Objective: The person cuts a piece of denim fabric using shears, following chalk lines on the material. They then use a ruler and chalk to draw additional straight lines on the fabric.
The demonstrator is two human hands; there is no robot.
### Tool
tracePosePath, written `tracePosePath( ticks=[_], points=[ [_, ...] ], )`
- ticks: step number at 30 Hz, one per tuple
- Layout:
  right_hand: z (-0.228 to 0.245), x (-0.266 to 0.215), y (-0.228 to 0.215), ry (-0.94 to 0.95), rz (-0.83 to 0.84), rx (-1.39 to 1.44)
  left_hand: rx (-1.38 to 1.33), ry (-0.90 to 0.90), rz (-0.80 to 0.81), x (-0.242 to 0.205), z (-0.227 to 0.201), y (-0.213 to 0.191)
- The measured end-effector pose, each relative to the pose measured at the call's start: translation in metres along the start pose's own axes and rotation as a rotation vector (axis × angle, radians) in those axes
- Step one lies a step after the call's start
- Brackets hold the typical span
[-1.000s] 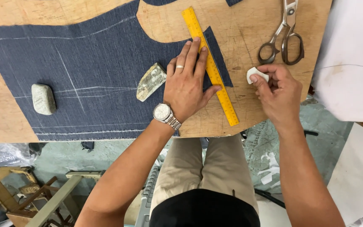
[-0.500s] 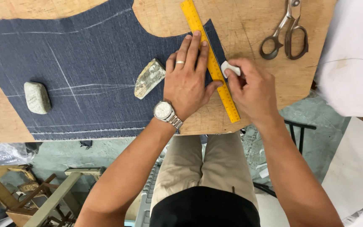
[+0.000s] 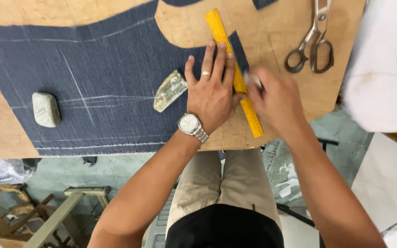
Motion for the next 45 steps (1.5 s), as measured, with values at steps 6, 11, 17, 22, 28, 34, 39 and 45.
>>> tracePosePath(
  ticks=[6,11,17,22,28,34,39,45],
  points=[
    [-0.077,-0.062,-0.027,0.425,0.048,0.045,-0.029,-0.006,0.067,-0.001,-0.004,0.010],
    [-0.062,-0.064,-0.024,0.368,-0.145,0.081,0.036,0.001,0.071,0.001,-0.002,0.006],
    [-0.003,-0.054,-0.004,0.249,-0.291,-0.217,0.048,-0.013,0.096,0.000,-0.002,0.004],
    [0.002,-0.048,0.025,0.306,-0.262,-0.154,0.154,0.031,0.082,0.000,-0.003,-0.002],
    [0.009,-0.043,0.027,0.361,-0.181,0.056,0.190,0.055,0.085,-0.002,-0.008,0.006],
    [0.019,-0.046,0.021,0.206,-0.208,0.013,0.103,0.052,0.065,-0.002,-0.008,0.006],
    [-0.038,-0.070,-0.015,0.314,-0.157,-0.097,0.032,0.013,0.041,-0.004,-0.003,0.006],
    [-0.067,-0.067,-0.025,0.369,-0.044,-0.213,0.006,0.019,-0.046,-0.010,-0.004,-0.005]
  ],
)
Point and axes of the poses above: each hand's wrist, its own x-axis towards the middle knuckle, its own y-axis out of the palm, z = x × y, the point moved 9 cm from there along x, towards the middle knuckle, and after that the axes turned 10 degrees about y, right-handed, at the moved point
